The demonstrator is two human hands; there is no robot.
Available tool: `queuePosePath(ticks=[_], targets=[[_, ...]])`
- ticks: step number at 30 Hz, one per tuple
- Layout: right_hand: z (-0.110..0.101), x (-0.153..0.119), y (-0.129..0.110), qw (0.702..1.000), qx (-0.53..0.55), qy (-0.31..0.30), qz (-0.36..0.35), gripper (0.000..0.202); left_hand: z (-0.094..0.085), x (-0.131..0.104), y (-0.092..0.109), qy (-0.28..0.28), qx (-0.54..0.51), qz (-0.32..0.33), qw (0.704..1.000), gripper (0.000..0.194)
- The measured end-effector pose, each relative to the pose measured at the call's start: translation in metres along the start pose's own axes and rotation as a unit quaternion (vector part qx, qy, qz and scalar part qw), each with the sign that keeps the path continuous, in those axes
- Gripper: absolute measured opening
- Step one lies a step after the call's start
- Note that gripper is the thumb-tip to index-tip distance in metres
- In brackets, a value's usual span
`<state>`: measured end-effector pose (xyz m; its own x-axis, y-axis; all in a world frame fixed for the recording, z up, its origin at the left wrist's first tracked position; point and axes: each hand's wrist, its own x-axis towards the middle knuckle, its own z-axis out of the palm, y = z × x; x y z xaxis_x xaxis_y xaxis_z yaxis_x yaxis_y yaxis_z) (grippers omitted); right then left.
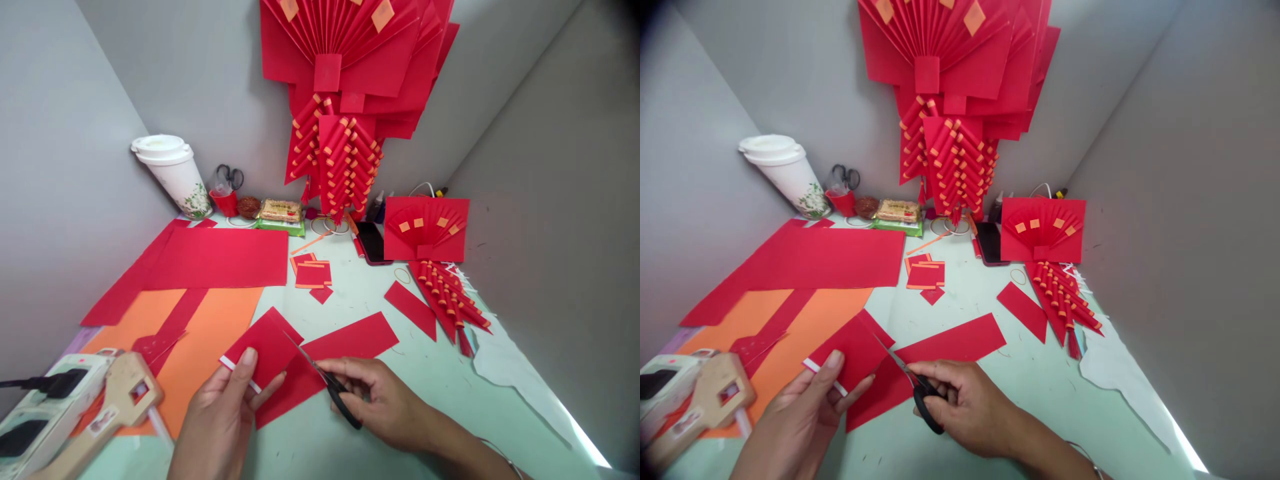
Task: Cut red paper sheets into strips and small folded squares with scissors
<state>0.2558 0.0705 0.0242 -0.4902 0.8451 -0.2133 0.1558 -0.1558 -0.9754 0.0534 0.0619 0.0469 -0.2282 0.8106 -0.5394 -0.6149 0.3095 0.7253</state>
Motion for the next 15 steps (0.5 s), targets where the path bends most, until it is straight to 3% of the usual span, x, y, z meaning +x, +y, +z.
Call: queuePosePath(ticks=[6, 15], targets=[[0.0008, 0.0009, -0.0009, 1.0, -0.011, 0.006, 0.019, 0.043, 0.0011, 0.0004, -0.0004, -0.002, 0.016, 0.003, 1.0, 0.031], [0.0011, 0.0007, -0.0009, 1.0, -0.006, 0.011, 0.013, 0.044, -0.0018, 0.0002, -0.005, -0.02, 0.055, -0.013, 0.998, 0.019]])
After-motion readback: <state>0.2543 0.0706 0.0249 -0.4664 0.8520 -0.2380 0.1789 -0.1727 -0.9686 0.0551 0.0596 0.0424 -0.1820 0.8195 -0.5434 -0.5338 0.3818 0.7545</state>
